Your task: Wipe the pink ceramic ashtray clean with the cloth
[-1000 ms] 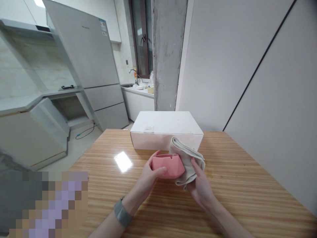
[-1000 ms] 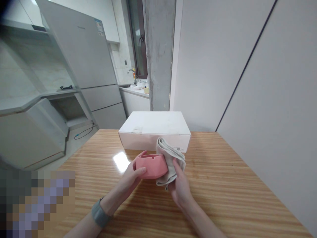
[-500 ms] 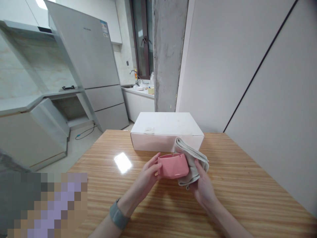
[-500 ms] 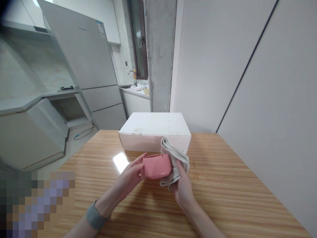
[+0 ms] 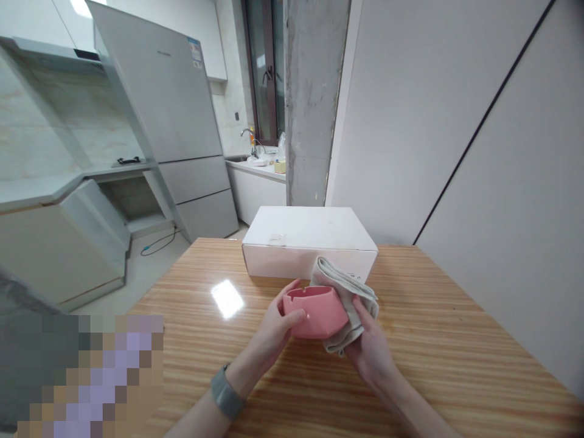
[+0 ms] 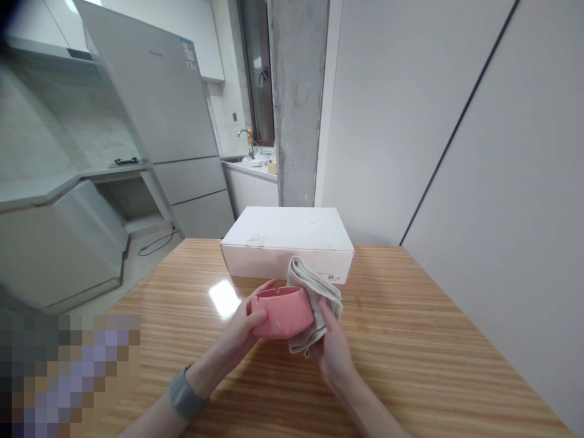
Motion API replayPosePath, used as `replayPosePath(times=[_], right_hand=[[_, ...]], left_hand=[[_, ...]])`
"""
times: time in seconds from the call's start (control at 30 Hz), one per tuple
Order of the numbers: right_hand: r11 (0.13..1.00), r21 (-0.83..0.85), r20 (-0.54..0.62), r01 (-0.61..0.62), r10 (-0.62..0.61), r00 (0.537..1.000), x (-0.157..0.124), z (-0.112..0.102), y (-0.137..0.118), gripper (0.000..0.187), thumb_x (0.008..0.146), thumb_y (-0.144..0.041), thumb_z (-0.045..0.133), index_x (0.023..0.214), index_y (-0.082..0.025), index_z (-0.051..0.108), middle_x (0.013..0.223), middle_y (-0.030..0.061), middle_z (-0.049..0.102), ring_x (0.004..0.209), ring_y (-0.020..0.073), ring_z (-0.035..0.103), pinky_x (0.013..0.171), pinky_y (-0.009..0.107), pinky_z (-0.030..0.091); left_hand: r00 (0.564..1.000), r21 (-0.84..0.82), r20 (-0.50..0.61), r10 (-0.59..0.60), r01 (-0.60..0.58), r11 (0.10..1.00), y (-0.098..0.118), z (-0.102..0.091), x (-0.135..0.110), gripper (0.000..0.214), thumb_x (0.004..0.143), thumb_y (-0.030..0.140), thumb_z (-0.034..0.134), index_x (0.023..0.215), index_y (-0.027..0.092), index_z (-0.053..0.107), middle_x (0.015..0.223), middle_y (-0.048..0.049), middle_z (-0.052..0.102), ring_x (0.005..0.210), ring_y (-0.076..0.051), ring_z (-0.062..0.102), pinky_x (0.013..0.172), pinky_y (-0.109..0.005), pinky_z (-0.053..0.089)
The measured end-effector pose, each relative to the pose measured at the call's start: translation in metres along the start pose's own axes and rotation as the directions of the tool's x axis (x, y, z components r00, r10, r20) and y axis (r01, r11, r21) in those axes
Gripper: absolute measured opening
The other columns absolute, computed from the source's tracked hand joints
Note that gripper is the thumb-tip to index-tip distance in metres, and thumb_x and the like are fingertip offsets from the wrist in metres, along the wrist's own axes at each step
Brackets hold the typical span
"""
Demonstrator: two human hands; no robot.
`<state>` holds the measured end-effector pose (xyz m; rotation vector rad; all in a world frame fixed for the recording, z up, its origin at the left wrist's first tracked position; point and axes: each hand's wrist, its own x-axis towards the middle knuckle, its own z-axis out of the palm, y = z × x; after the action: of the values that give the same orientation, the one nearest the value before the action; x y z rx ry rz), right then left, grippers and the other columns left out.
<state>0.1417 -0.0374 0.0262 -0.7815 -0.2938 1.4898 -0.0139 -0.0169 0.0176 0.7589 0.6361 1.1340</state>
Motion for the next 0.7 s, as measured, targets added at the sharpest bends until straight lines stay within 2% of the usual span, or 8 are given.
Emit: replayPosePath(times=[0.2,0.33,0.43,0.53,0.6,0.7], right_hand=[[0.999,-0.027,0.005,0.033,-0.033,0.999,-0.003,-0.001,0.000,0.030,0.073,-0.039,0.073,0.100,-0.026,0.073,0.099,0.0023,0.078,0.104,0.0270,0.068,0.089,0.041,0.055],[0.999,-0.040,-0.004,0.030,-0.030,1.000,-0.003,-0.002,0.001,0.028,0.073,-0.036,0.073,0.099,-0.025,0.073,0.095,0.0026,0.078,0.103,0.0281,0.069,0.086,0.042,0.057],[0.998,-0.053,-0.014,0.042,-0.043,0.999,0.000,-0.004,0.001,0.029,0.072,-0.036,0.074,0.099,-0.025,0.073,0.094,0.0027,0.078,0.102,0.0279,0.069,0.086,0.041,0.057],[0.995,-0.053,-0.057,0.079,-0.082,0.995,0.006,-0.007,-0.003,0.030,0.072,-0.038,0.074,0.099,-0.025,0.073,0.093,0.0022,0.079,0.098,0.0269,0.071,0.085,0.039,0.057],[0.992,-0.062,-0.071,0.107,-0.111,0.991,0.009,-0.008,-0.007,0.030,0.072,-0.039,0.073,0.099,-0.024,0.073,0.092,0.0023,0.079,0.096,0.0265,0.071,0.085,0.039,0.057],[0.988,-0.073,-0.044,0.135,-0.139,0.989,0.012,-0.008,-0.013,0.031,0.072,-0.041,0.073,0.097,-0.022,0.073,0.091,0.0030,0.079,0.095,0.0264,0.071,0.085,0.039,0.057]], left_hand=[[0.983,0.073,-0.168,0.068,-0.057,0.996,-0.006,-0.012,0.014,0.096,0.052,0.036,0.088,0.135,0.014,0.045,0.121,-0.0174,0.062,0.104,-0.028,0.061,0.084,-0.033,0.049],[0.968,0.139,-0.230,0.101,-0.070,0.988,-0.007,-0.012,0.015,0.091,0.056,0.034,0.087,0.135,0.015,0.045,0.115,-0.0156,0.065,0.101,-0.025,0.062,0.087,-0.034,0.048],[0.974,0.037,-0.219,0.053,-0.046,0.998,-0.004,-0.009,0.014,0.086,0.064,0.035,0.081,0.138,0.015,0.042,0.116,-0.0143,0.065,0.104,-0.024,0.062,0.090,-0.033,0.047],[0.984,-0.067,-0.172,-0.043,0.032,0.997,0.000,-0.006,0.011,0.080,0.073,0.034,0.070,0.143,0.012,0.036,0.119,-0.0142,0.065,0.103,-0.022,0.062,0.088,-0.032,0.047],[0.990,-0.022,-0.125,-0.067,0.065,0.998,0.003,-0.004,0.008,0.079,0.073,0.029,0.071,0.142,0.012,0.038,0.122,-0.0146,0.064,0.104,-0.022,0.062,0.089,-0.033,0.047],[0.999,0.089,-0.047,0.001,0.004,0.996,0.004,-0.003,0.005,0.076,0.068,0.028,0.079,0.137,0.014,0.049,0.125,-0.0157,0.063,0.114,-0.026,0.057,0.096,-0.036,0.043]])
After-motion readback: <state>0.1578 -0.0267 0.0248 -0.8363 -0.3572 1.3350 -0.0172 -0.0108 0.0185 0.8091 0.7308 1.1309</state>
